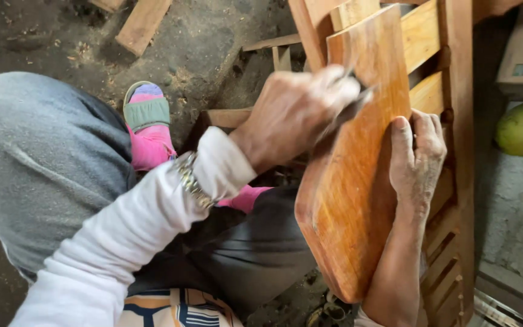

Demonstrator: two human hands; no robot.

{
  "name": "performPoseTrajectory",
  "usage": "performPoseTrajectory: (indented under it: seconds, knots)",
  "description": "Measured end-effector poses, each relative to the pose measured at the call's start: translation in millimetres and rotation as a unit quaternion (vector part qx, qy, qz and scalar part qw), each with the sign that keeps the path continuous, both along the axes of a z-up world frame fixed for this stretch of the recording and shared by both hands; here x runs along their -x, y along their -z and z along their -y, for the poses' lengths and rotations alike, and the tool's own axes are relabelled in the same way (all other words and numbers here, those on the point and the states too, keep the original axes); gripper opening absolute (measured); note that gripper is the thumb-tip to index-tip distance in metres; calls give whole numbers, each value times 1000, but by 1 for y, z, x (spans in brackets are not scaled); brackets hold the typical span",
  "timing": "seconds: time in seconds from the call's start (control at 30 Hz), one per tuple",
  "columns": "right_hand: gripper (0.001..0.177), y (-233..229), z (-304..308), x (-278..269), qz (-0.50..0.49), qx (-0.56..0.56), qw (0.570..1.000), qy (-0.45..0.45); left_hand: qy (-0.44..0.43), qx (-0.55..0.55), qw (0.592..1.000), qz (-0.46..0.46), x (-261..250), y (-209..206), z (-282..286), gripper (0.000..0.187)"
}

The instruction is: The person sits on the ground and sands a curved wooden piece using a sanding block. They hold the wood with one hand and rub the sanding block across the surface and edges, flipping the piece to work on different sides.

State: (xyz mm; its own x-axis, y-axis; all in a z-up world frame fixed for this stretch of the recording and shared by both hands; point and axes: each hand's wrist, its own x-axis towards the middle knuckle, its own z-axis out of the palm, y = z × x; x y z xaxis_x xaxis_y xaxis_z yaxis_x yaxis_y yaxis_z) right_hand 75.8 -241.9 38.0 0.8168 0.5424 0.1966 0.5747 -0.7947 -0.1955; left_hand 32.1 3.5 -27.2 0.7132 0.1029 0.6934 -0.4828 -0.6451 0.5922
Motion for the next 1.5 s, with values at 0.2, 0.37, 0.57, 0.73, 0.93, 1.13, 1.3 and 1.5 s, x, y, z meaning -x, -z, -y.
performPoseTrajectory:
  seconds: [0.2, 0.37, 0.57, 0.73, 0.93, 1.13, 1.3, 1.5]
  knots:
    - [54, -2, -3, 1, -17, -8, 1000, 15, 35, 22, 999, -22, 40, -20, 1, 31]
    - [48, -4, -4, 1, -23, -17, 999, 17, 97, -14, 992, -84, 78, -33, -9, 13]
    - [52, -2, -1, 2, -13, -9, 1000, 10, -46, -65, 997, -4, -15, -23, 0, 28]
    - [53, -3, 0, 1, -12, -16, 1000, 11, -89, -129, 987, -37, 18, -35, 7, 31]
    - [39, -4, -1, 3, -12, -10, 1000, -5, 124, -67, 982, -122, 83, -42, 25, 34]
    - [51, -2, 3, 0, -8, -15, 1000, 12, -104, -166, 980, -34, -21, -22, 7, 27]
    - [49, -6, 0, 3, -25, -15, 999, 19, -20, -73, 997, -10, 18, -36, -1, 21]
    - [40, -8, -5, 2, -30, -20, 999, 8, 75, -54, 993, -68, 70, -35, -10, 21]
